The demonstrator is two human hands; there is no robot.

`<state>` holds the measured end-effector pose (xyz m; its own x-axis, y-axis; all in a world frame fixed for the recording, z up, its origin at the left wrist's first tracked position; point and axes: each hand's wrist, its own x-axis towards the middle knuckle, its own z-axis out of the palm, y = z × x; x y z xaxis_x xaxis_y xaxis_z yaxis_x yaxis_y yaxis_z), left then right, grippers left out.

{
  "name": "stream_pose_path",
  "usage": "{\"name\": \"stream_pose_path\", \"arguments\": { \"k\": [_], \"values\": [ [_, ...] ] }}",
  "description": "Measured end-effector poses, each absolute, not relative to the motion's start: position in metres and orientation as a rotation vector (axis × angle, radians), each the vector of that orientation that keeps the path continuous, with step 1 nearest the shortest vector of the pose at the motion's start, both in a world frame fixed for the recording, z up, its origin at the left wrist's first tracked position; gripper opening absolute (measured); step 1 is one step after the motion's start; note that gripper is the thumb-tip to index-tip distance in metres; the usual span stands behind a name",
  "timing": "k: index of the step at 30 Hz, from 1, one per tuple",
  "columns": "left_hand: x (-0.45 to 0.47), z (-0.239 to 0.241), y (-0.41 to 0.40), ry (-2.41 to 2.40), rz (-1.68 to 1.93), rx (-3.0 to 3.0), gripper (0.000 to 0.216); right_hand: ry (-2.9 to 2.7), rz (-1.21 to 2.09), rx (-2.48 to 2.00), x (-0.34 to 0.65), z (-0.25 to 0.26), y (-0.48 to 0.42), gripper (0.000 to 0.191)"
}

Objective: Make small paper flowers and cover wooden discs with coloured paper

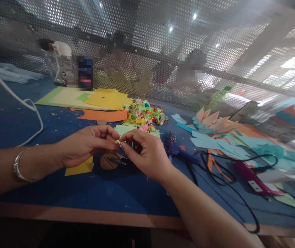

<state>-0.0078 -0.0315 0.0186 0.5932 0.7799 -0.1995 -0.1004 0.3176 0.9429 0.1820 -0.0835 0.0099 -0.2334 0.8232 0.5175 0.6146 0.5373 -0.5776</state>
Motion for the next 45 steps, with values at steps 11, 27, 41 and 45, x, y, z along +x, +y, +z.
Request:
{"name": "stream_pose_path", "arguments": {
  "k": [11, 27, 41, 45],
  "values": [
    [-0.008, 0.020, -0.034, 0.748, 0.561, 1.102, 0.025, -2.048, 0.271, -1.147, 0.180, 0.013, -0.083, 0.010],
    [-0.006, 0.011, -0.032, 0.652, 0.677, 1.085, 0.030, -1.965, 0.292, -1.169, 0.181, 0.009, -0.084, 0.008],
    [-0.006, 0.011, -0.033, 0.649, 0.691, 1.080, 0.037, -1.915, 0.260, -1.184, 0.178, 0.011, -0.084, 0.007],
    [-0.006, 0.012, -0.034, 0.639, 0.708, 1.051, 0.036, -1.903, 0.283, -1.197, 0.177, 0.012, -0.085, 0.008]
  ]
}}
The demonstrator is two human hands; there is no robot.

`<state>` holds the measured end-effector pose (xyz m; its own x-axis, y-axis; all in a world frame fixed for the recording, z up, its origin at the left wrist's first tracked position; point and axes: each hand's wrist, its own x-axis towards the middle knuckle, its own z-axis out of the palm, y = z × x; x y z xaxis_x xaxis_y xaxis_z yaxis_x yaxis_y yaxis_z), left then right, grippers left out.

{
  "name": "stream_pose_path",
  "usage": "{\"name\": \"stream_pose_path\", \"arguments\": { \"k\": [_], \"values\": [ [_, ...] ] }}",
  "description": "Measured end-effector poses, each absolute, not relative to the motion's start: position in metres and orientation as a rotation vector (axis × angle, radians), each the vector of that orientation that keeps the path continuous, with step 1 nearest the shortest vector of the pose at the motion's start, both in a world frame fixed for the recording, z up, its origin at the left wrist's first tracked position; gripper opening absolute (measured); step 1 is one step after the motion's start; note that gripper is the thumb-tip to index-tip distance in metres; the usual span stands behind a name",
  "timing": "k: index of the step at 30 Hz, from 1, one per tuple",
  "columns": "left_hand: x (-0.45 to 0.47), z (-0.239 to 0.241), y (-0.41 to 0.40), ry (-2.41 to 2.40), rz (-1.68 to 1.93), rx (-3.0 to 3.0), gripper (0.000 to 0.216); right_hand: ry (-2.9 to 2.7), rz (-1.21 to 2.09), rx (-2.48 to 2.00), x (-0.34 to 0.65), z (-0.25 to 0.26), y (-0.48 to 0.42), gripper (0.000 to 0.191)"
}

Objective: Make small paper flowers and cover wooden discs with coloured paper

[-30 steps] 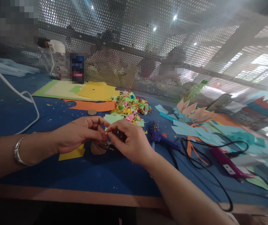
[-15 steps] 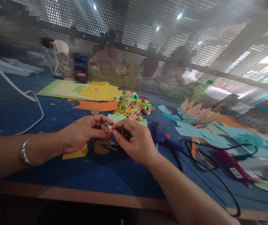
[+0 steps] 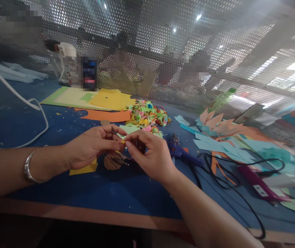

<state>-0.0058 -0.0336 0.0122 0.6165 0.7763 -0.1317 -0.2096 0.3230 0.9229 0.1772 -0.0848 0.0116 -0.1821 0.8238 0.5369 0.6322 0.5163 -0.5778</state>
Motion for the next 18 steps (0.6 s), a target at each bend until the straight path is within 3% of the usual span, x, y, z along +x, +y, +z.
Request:
{"name": "stream_pose_path", "arguments": {
  "k": [18],
  "values": [
    [-0.0049, 0.0129, -0.0328, 0.657, 0.752, 1.024, 0.032, -1.866, 0.244, -1.137, 0.1777, 0.0107, -0.0854, 0.006]
  ]
}}
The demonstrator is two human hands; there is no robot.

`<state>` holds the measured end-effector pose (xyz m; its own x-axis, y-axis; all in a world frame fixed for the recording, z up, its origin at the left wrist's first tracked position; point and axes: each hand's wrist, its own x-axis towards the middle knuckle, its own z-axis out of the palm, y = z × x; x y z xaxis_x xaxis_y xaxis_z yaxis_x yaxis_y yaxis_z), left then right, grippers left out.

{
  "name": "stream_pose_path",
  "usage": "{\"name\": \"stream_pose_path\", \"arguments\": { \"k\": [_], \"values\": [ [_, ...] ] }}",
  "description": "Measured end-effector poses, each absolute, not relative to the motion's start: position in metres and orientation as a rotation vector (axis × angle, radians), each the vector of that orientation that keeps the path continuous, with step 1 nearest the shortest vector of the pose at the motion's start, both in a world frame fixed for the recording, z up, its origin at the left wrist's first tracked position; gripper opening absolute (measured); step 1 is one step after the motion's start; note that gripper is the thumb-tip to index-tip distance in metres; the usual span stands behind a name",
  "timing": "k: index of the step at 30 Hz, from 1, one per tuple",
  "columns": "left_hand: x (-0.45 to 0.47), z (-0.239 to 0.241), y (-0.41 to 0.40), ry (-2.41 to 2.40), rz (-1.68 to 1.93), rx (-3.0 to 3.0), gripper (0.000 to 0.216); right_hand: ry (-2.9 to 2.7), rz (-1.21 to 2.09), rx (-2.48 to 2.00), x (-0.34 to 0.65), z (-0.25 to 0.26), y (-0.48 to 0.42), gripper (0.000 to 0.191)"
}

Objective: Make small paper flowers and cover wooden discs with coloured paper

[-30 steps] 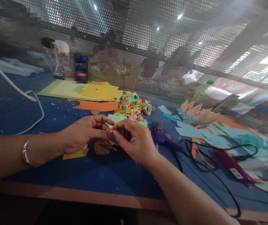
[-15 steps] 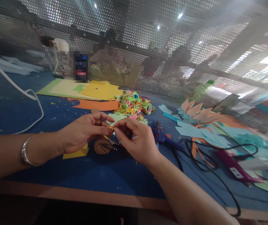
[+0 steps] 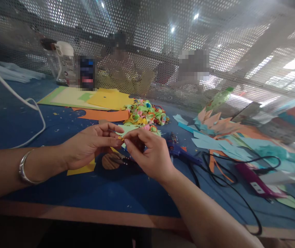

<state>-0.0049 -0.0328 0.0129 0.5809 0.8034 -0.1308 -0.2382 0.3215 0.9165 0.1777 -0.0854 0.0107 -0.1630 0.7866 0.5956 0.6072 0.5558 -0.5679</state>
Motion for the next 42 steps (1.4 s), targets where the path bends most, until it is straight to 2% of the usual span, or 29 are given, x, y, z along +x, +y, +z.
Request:
{"name": "stream_pose_path", "arguments": {
  "k": [21, 32, 37, 42],
  "values": [
    [-0.004, 0.017, -0.032, 0.706, 0.715, 0.974, 0.028, -1.864, 0.252, -1.144, 0.179, 0.008, -0.085, 0.008],
    [-0.005, 0.019, -0.032, 0.710, 0.652, 1.024, 0.039, -1.865, 0.306, -1.150, 0.179, 0.007, -0.084, 0.008],
    [-0.007, 0.022, -0.027, 0.790, 0.682, 1.130, 0.030, -1.830, 0.291, -1.215, 0.181, 0.008, -0.083, 0.009],
    [-0.017, 0.025, -0.010, 0.882, 0.711, 1.406, 0.036, -1.774, 0.273, -1.239, 0.183, 0.008, -0.081, 0.009]
  ]
}}
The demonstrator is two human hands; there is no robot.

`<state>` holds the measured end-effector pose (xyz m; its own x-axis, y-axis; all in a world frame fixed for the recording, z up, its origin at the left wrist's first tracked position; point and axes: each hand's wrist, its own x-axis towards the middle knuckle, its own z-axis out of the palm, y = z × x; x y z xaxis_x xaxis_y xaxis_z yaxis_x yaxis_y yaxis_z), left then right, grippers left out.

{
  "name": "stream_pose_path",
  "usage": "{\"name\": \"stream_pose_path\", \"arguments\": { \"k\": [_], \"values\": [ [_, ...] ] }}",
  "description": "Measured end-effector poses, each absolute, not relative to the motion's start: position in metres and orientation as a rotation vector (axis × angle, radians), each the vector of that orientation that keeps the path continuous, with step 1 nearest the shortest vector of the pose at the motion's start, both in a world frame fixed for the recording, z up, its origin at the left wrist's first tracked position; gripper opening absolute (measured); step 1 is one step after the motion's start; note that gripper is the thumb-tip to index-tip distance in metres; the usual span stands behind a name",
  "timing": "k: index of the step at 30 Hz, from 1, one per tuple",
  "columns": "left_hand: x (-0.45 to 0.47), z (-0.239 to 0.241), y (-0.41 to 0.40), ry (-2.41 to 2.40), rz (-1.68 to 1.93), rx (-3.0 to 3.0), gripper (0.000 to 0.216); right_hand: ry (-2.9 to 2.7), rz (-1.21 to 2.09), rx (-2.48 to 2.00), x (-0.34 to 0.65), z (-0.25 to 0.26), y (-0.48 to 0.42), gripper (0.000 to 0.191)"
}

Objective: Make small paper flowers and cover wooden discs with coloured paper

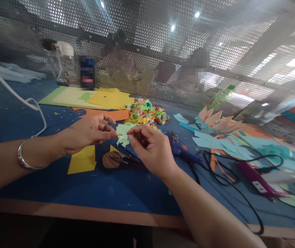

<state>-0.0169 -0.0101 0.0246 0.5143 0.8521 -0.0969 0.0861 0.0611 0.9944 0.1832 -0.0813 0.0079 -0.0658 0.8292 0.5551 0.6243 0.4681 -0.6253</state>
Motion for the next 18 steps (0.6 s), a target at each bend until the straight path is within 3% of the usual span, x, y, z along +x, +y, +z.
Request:
{"name": "stream_pose_path", "arguments": {
  "k": [13, 18],
  "values": [
    [-0.033, 0.025, 0.014, 0.933, 0.641, 2.132, 0.041, -1.879, 0.245, -1.248, 0.184, 0.009, -0.082, 0.010],
    [-0.036, 0.030, 0.017, 0.992, 0.652, 2.243, 0.026, -1.907, 0.250, -1.253, 0.186, 0.009, -0.082, 0.010]
  ]
}}
